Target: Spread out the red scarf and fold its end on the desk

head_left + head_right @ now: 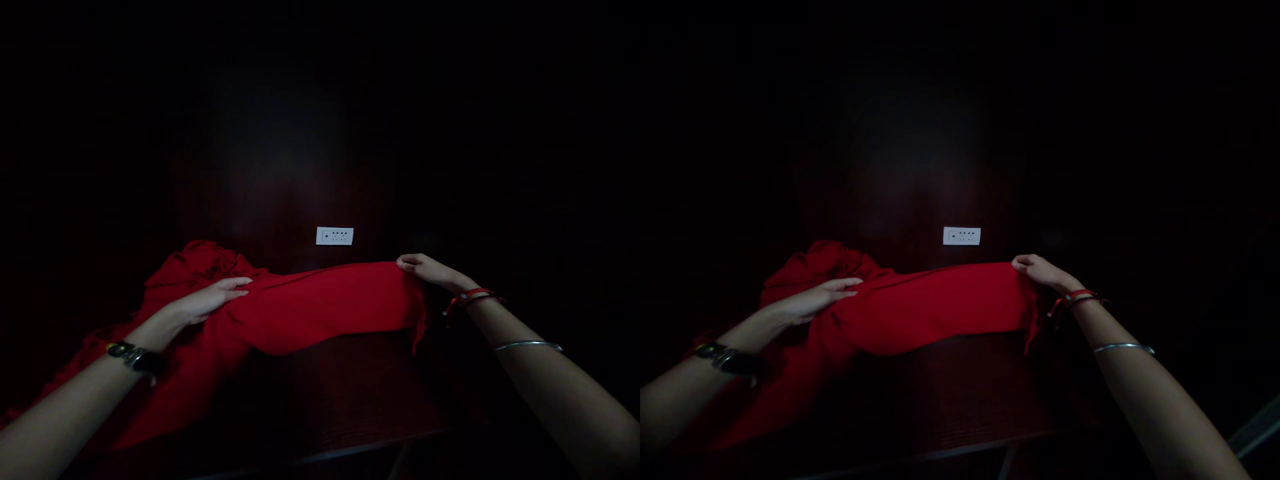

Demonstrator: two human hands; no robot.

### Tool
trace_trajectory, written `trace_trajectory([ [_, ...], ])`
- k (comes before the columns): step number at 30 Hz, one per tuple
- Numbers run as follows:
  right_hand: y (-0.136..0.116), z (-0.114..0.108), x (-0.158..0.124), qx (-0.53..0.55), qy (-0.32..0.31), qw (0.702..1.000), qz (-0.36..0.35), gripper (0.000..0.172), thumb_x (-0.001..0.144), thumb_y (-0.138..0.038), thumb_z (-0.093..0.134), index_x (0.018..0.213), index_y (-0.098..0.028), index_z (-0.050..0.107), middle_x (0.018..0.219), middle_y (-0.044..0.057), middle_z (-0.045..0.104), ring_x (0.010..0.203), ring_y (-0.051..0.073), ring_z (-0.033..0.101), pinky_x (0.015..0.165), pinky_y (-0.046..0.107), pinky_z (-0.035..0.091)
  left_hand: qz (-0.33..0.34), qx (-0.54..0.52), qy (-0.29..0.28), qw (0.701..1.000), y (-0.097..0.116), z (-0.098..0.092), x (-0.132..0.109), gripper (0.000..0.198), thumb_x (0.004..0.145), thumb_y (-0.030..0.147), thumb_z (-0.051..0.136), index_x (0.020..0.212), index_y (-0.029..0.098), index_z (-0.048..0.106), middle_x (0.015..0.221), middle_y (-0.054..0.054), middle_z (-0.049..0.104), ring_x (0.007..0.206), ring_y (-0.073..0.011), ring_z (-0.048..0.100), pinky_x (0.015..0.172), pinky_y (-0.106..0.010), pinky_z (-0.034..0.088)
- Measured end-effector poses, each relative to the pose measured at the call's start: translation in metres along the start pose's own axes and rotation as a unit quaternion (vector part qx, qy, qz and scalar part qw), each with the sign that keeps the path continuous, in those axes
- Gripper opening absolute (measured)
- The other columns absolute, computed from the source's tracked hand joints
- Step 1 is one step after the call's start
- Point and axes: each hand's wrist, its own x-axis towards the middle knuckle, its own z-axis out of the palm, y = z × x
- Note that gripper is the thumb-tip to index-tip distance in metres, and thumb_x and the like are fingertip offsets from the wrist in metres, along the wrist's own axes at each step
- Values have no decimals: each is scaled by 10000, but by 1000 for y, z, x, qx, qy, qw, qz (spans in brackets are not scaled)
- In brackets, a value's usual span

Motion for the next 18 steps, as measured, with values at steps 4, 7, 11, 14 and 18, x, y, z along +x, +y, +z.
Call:
trace_trajectory([
  [4,6,14,-9,46,-57,997,-11,346,742,-481,430,628,-159,487,607,-7,500,560,111,442,559,246,375,-11,-54,-66,996,-8,6,-7,306,772,419,409,968,206,510,956,-15,584,888,-161,535,768,-261,413],
  [7,10,26,-10,36,-63,997,-28,340,735,-482,440,643,-160,499,629,-5,501,589,119,447,582,256,375,17,29,-82,996,-14,8,-2,260,714,435,486,750,180,524,801,8,571,821,-157,517,763,-243,389],
  [11,17,39,-3,-4,-53,998,-43,300,735,-449,444,684,-165,525,661,9,525,620,133,466,587,259,375,-40,-23,-88,995,-22,11,11,271,712,436,483,737,169,522,768,1,566,776,-151,516,717,-231,396],
  [14,25,39,3,-37,-38,998,-44,298,755,-427,418,717,-164,552,690,22,550,643,144,486,596,263,379,-91,-121,-109,982,-20,9,20,288,704,441,509,773,161,515,781,-10,573,748,-149,529,679,-234,413],
  [18,33,29,5,-63,8,997,-42,308,768,-435,406,747,-172,564,708,23,573,650,151,511,589,254,387,-67,-178,-79,978,-13,1,26,265,692,418,532,774,169,491,764,2,559,702,-129,526,641,-229,415],
])
